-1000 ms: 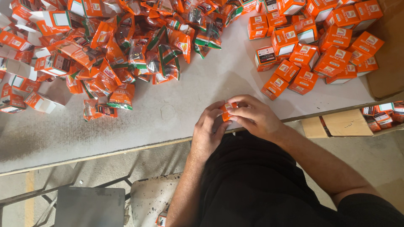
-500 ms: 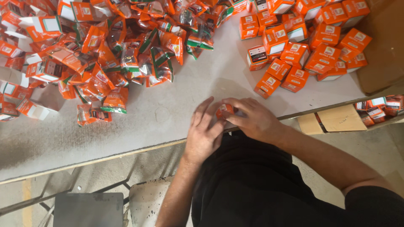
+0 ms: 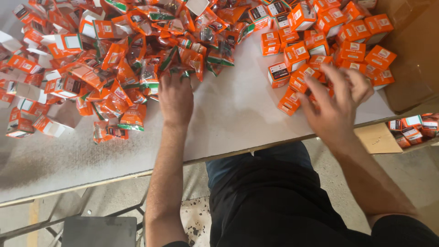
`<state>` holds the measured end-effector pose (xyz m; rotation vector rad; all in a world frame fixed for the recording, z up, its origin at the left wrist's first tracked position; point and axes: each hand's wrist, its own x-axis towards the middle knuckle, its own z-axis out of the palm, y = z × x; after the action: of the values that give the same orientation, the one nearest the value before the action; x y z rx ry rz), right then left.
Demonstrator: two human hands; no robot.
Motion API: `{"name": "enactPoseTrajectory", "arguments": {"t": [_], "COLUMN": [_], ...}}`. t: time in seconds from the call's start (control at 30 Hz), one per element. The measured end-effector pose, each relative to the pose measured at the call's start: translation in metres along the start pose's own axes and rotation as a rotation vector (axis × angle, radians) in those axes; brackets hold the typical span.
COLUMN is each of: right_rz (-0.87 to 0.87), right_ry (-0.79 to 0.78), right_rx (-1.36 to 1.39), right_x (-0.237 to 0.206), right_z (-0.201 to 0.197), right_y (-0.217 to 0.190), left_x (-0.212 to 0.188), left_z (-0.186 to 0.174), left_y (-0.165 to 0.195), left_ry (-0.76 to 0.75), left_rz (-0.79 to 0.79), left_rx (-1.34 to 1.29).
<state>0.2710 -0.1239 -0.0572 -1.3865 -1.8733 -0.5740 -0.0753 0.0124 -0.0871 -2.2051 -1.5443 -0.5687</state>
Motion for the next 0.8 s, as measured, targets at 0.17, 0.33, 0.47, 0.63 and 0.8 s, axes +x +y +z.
{"name": "enactPoseTrajectory", "arguments": {"t": [0.17,0.33,0.47,0.63,0.8], "right_rz": [-0.064,-0.206,-0.306,-0.266,-0.163], "right_ry": [-0.116,-0.36,-0.233,-0.149,-0.409], "right_rx": [0.534,0.542,0.451,0.444,0.532], "right_x": [-0.008,0.018,0.035,0.04,0.071], "right_z": [0.015,0.068,0.098,0.125,0.172], "right_y": [-0.043,-0.097,-0.124,-0.133,-0.122], "left_x": [-0.033,-0.051,-0.038,0.024,0.128], "left_z": [-0.021,-0.06,-0.077,-0.053,0.01], "left_y": [0.023,0.031,0.002,-0.024,-0.013], "left_ry": [0.128,-0.063,0.123,0.211,0.311], "left_rz": [0.15,0.159,-0.068,-0.062,0.105], "left_rx": [-0.161,-0.587,-0.772,-0.782,-0.341]}}
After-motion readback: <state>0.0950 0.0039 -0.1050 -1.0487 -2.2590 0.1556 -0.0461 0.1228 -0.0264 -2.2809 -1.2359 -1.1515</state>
